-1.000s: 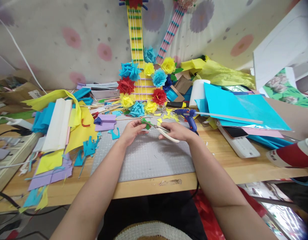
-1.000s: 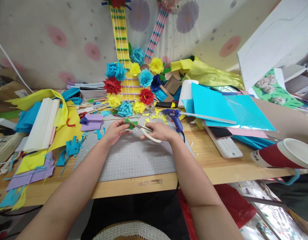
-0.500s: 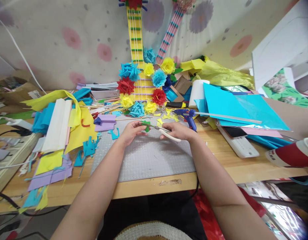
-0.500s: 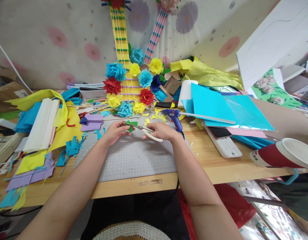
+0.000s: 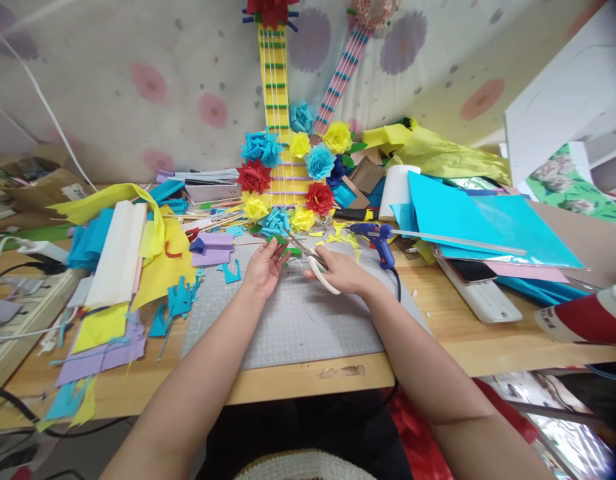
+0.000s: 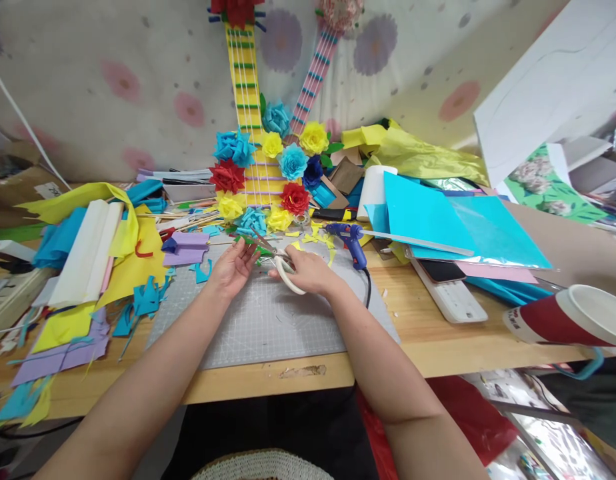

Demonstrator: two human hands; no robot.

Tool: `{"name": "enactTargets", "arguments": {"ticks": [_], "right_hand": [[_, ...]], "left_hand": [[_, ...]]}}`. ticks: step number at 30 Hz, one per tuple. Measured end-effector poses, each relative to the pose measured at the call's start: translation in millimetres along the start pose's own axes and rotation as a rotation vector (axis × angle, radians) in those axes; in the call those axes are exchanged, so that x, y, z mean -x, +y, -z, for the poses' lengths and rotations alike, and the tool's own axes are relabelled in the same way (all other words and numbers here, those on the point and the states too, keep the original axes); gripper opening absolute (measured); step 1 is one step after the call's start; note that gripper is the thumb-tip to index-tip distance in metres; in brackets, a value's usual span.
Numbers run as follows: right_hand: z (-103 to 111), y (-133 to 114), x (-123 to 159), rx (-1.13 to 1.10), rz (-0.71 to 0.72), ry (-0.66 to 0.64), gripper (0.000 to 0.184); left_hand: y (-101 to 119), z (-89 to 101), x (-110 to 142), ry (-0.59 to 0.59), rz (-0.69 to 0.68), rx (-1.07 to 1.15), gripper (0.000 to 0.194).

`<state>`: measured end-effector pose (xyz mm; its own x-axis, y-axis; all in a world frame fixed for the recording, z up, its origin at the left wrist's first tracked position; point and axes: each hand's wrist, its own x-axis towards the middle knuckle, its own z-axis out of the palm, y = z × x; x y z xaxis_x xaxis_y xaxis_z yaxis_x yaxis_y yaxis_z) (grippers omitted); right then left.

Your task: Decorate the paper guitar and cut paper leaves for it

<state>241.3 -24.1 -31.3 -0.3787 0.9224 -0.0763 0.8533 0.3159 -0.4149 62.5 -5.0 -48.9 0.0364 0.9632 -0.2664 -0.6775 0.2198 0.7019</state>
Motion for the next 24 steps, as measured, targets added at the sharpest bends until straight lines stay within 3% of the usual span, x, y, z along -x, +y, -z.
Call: {"name": "enactTargets", "arguments": {"ticks": [8,24], "right_hand": [[-2.8,-1.8,-0.8,0.065,0.005,0.006,0.043],[2.4,-2.1,0.1,0.042,-0.011,0.006,0.048]], "left_hand": [[-2.4,0.4,1.1,-0.080,-0.009,-0.033,0.016],[-1.8,2.5,-0.3,-0.113,-0.005,-0.057,0.013]]}}
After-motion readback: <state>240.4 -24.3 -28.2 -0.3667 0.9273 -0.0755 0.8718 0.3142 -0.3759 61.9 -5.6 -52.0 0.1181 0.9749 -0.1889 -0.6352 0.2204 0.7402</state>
